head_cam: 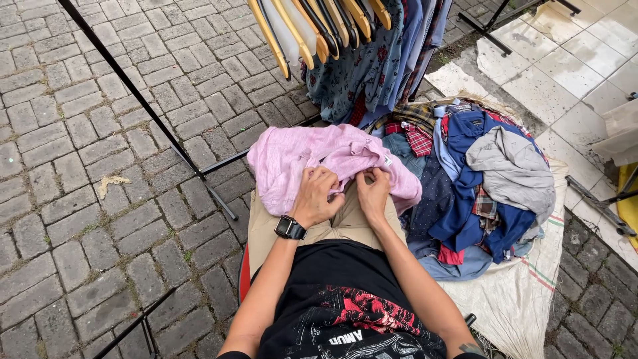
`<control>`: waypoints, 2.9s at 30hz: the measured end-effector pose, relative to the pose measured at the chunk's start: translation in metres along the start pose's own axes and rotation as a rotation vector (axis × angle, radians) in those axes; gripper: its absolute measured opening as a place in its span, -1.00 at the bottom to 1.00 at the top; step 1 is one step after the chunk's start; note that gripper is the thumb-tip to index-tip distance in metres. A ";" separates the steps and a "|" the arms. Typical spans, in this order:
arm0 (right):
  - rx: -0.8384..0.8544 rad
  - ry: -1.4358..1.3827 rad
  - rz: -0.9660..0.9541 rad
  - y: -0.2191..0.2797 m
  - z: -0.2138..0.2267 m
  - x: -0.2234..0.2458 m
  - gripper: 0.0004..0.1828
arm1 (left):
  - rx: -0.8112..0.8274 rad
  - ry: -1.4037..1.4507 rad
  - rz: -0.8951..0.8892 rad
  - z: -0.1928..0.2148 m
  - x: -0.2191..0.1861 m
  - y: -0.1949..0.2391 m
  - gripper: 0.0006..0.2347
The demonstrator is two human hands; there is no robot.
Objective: The person sits on a low stool and buttons a pink shirt on their lap. They then place the shirt on a wooden hanger, continue buttoning it, and hang it on a nearby clothing rack.
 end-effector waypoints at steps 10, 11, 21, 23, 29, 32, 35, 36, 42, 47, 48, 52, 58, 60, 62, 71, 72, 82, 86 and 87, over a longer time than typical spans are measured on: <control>0.314 -0.112 0.140 0.010 -0.014 0.052 -0.44 | 0.167 -0.295 0.061 -0.047 0.035 0.005 -0.65; 0.302 -0.077 0.154 0.007 -0.018 0.048 -0.41 | 0.122 -0.101 0.182 -0.035 0.035 0.001 -0.74; 0.219 -0.229 0.181 0.007 -0.001 0.085 -0.84 | 0.070 0.619 0.644 0.006 0.038 -0.008 -0.82; 0.240 -0.300 0.155 0.005 0.023 0.102 -0.87 | 0.055 0.714 0.656 0.020 0.028 -0.011 -0.85; 0.540 -0.277 0.120 0.021 0.080 0.159 -0.83 | 0.200 0.522 0.589 0.098 -0.019 -0.024 -0.84; 0.645 -0.283 0.032 0.032 0.058 0.121 -0.80 | 0.231 0.194 0.353 0.102 -0.024 -0.015 -0.69; 0.665 -0.389 -0.089 0.036 0.033 0.082 -0.78 | 0.193 0.206 0.188 0.097 -0.060 -0.014 -0.70; 0.678 -0.488 -0.184 0.039 0.025 0.072 -0.75 | 0.176 0.232 0.176 0.099 -0.075 -0.013 -0.72; 0.772 -0.588 -0.273 0.051 0.027 0.076 -0.45 | 0.205 0.046 0.216 0.022 -0.016 0.026 -0.73; 0.659 -0.544 -0.290 0.052 0.031 0.061 -0.56 | 0.108 0.141 0.312 0.037 -0.019 0.022 -0.75; 0.655 -0.524 -0.309 0.056 0.031 0.057 -0.67 | 0.125 0.157 0.334 0.036 -0.018 0.026 -0.76; 0.688 -0.418 -0.231 0.052 0.032 0.063 -0.82 | 0.111 0.175 0.340 0.049 -0.026 0.016 -0.74; 0.682 -0.470 -0.202 0.055 0.039 0.075 -0.90 | 0.118 0.312 0.337 0.063 -0.037 0.011 -0.88; 0.721 -0.541 -0.226 0.059 0.033 0.066 -0.93 | 0.110 0.338 0.320 0.060 -0.036 0.013 -0.90; 0.734 -0.524 -0.230 0.059 0.030 0.070 -0.93 | 0.104 0.370 0.313 0.052 -0.027 0.016 -0.94; 0.589 -0.322 -0.060 0.056 0.028 0.084 -0.93 | 0.168 0.382 0.354 0.045 -0.022 0.023 -0.88; 0.535 -0.310 -0.053 0.052 0.029 0.081 -0.94 | 0.152 0.451 0.378 0.039 -0.019 0.024 -0.92; 0.555 -0.356 0.004 0.063 0.033 0.091 -0.88 | 0.131 0.436 0.274 0.056 -0.015 0.021 -0.95; 0.595 -0.337 -0.012 0.059 0.037 0.093 -0.89 | 0.162 0.432 0.287 0.058 -0.022 0.015 -0.95; 0.617 -0.342 -0.026 0.060 0.038 0.093 -0.89 | 0.184 0.431 0.285 0.057 -0.024 0.015 -0.96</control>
Point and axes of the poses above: each hand's wrist, its own y-axis away from the middle knuckle, its own z-axis out of the back of the hand, x = y × z, the point moved 7 cm from there along -y, towards the middle knuckle, and after that the axes turned 7 degrees about -x, right-handed, at the moved point
